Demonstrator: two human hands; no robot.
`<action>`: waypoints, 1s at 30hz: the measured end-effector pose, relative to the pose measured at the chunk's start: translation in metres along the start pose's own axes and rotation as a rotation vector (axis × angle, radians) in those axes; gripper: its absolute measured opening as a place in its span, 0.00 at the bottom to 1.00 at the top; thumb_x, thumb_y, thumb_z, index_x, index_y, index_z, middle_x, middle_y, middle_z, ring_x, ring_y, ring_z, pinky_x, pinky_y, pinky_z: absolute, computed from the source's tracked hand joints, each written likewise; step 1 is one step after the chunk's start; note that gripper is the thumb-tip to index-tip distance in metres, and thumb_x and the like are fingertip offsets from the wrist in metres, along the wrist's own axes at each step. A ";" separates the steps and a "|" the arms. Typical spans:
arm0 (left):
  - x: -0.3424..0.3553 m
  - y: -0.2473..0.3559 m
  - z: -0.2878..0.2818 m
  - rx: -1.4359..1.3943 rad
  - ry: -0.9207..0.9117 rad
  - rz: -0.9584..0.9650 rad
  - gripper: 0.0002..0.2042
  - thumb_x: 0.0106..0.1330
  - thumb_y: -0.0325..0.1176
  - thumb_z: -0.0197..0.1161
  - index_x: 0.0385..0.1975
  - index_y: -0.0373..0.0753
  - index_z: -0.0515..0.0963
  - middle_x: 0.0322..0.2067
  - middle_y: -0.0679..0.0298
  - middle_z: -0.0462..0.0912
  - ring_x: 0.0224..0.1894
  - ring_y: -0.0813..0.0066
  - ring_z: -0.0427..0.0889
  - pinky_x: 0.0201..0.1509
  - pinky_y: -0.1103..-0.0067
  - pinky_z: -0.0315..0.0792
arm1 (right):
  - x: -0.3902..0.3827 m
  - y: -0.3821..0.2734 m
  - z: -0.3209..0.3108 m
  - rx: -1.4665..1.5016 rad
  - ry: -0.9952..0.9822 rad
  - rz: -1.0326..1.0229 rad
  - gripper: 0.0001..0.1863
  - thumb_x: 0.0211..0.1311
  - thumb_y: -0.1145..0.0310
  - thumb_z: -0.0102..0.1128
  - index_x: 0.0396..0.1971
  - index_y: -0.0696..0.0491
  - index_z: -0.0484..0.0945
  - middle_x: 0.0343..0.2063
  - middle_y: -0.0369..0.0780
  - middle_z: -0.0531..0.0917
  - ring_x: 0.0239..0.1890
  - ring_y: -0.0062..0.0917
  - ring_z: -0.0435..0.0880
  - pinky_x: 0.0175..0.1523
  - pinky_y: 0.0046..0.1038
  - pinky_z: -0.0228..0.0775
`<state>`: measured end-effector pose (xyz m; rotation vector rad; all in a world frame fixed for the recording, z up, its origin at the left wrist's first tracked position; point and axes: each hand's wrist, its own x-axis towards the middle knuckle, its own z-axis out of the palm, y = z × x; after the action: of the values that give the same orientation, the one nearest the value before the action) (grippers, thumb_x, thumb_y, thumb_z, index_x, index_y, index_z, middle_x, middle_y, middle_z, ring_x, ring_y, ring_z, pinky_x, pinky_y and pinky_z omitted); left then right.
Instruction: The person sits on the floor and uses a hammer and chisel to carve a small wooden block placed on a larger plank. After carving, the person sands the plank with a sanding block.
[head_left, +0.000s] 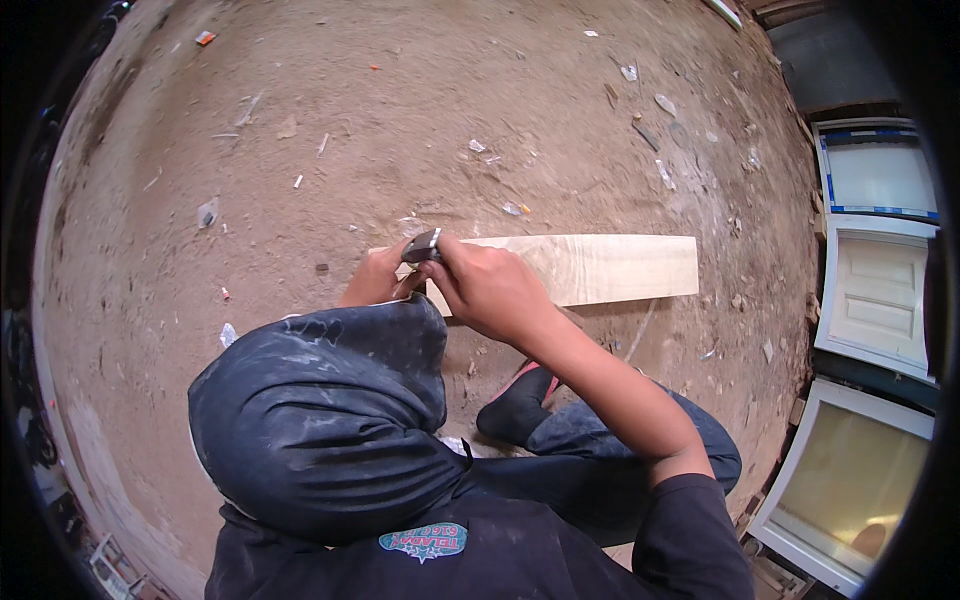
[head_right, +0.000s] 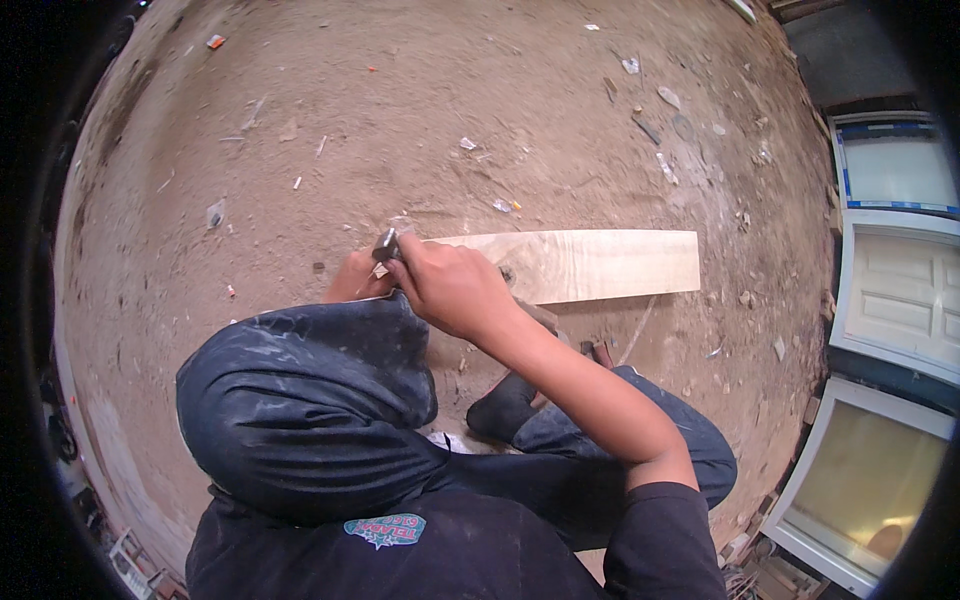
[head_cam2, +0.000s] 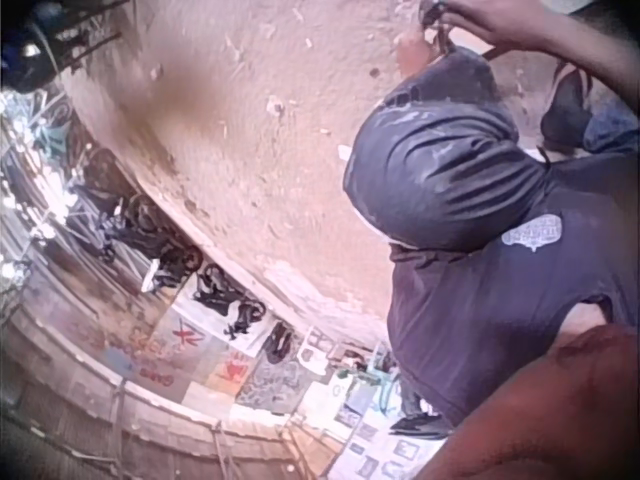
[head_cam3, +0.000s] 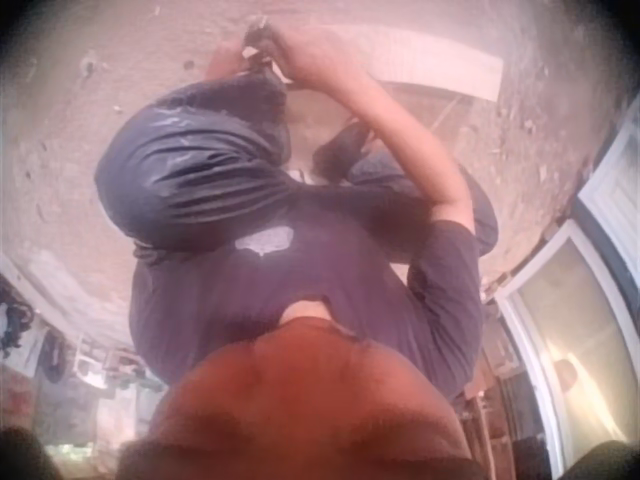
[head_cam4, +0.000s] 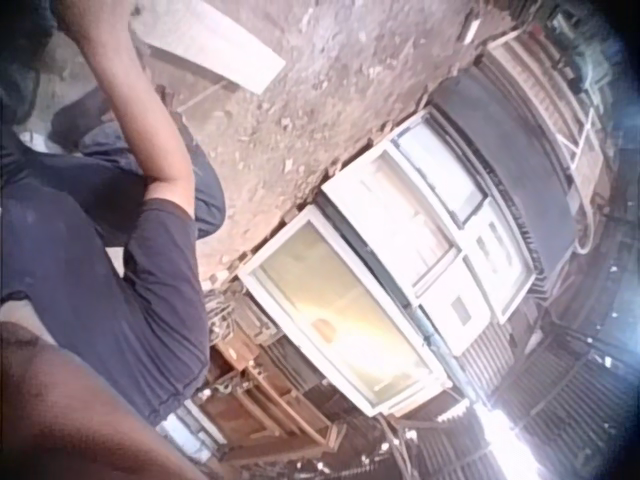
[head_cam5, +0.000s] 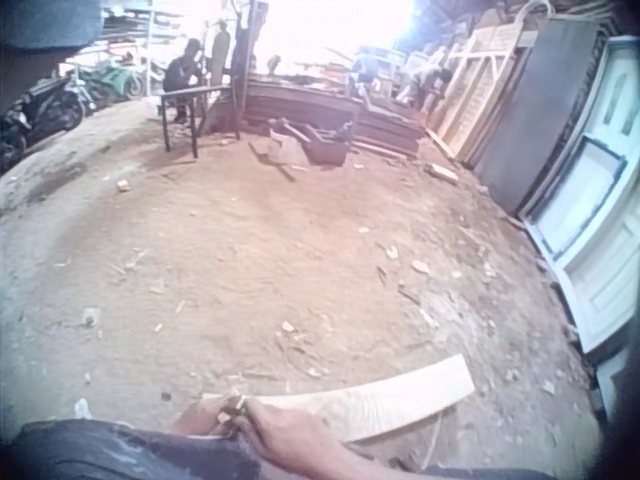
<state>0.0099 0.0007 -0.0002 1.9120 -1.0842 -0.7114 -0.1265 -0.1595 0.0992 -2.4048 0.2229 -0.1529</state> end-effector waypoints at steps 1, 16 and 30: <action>-0.001 -0.002 0.001 -0.013 0.023 0.018 0.19 0.67 0.43 0.71 0.51 0.39 0.79 0.36 0.45 0.85 0.41 0.41 0.85 0.40 0.62 0.77 | -0.001 -0.001 -0.001 0.094 0.045 -0.014 0.09 0.67 0.67 0.62 0.39 0.57 0.77 0.25 0.51 0.82 0.28 0.49 0.83 0.33 0.45 0.72; 0.017 -0.019 -0.006 -0.094 -0.146 0.118 0.18 0.66 0.43 0.72 0.50 0.41 0.81 0.37 0.49 0.87 0.41 0.45 0.86 0.43 0.64 0.78 | -0.007 0.006 -0.013 0.227 -0.011 0.096 0.13 0.69 0.64 0.61 0.36 0.60 0.78 0.24 0.53 0.82 0.29 0.51 0.82 0.34 0.45 0.71; 0.054 0.007 -0.058 0.240 -0.688 0.016 0.17 0.72 0.44 0.65 0.54 0.42 0.79 0.46 0.50 0.86 0.49 0.49 0.85 0.52 0.63 0.76 | -0.009 0.014 -0.015 0.273 0.048 0.121 0.15 0.67 0.66 0.61 0.27 0.63 0.74 0.20 0.54 0.78 0.25 0.51 0.79 0.31 0.44 0.67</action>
<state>0.0779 -0.0275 0.0314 1.8902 -1.6587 -1.3369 -0.1390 -0.1772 0.1006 -2.1116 0.3464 -0.1735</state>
